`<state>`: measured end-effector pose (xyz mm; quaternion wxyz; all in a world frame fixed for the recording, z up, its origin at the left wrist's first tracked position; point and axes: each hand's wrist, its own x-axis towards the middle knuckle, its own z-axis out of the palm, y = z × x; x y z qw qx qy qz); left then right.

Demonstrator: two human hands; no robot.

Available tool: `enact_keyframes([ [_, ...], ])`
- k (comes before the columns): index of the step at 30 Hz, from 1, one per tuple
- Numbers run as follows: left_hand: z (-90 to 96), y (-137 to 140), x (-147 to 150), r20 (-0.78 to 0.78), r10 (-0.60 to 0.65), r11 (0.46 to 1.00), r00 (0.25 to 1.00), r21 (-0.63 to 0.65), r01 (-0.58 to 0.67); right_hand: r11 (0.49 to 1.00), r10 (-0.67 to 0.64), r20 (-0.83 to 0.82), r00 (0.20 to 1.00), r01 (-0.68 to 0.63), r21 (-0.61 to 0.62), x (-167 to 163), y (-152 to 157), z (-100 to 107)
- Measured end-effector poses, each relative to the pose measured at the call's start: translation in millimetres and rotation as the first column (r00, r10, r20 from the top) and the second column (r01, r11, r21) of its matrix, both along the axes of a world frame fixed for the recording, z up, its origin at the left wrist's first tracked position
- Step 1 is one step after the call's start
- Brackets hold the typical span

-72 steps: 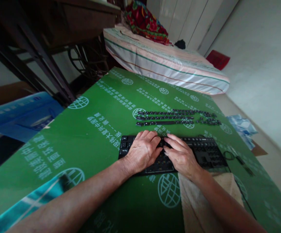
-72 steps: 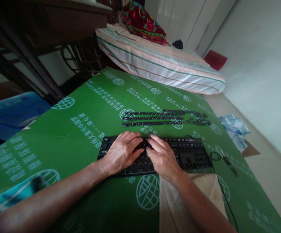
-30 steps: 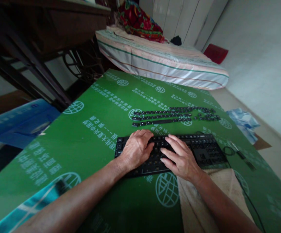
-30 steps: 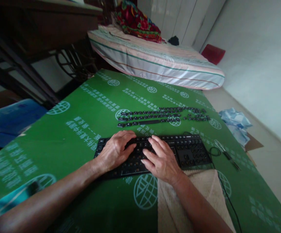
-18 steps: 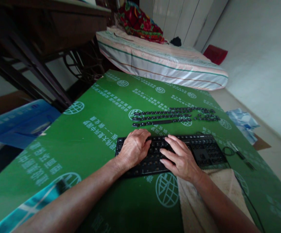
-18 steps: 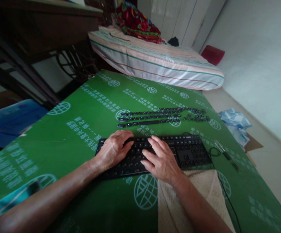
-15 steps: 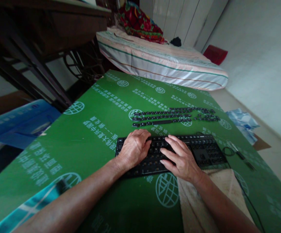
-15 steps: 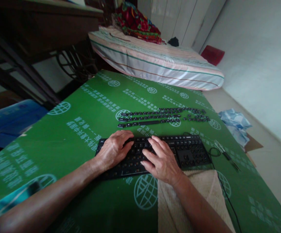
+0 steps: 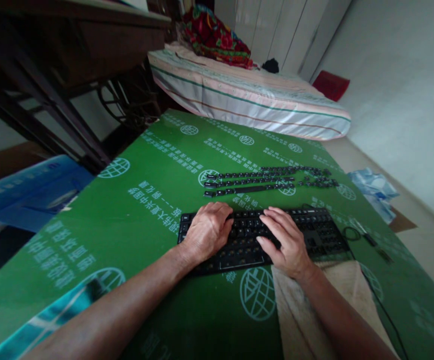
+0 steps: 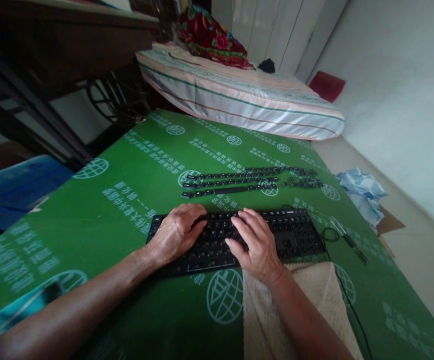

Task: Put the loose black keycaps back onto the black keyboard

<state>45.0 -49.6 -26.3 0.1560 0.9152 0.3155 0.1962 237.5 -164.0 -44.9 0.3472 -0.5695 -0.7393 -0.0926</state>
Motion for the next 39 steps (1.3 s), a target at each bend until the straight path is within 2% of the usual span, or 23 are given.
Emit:
enact_keyframes([
  [14,-0.2,-0.3,-0.7,-0.013,-0.014,1.000,1.000,0.008,0.014,0.993,-0.064,-0.132,0.989,0.076,0.090,3.5,2.4,-2.3],
  [29,-5.3,2.3,-1.5,-0.007,-0.029,0.999,1.000,0.038,0.029,0.988,-0.118,-0.205,0.972,0.135,0.070,5.8,3.6,-7.6],
  [39,-2.9,1.5,-1.9,-0.027,-0.025,1.000,0.999,0.011,0.025,0.988,-0.120,-0.227,0.966,0.139,0.069,6.8,4.8,-8.1],
])
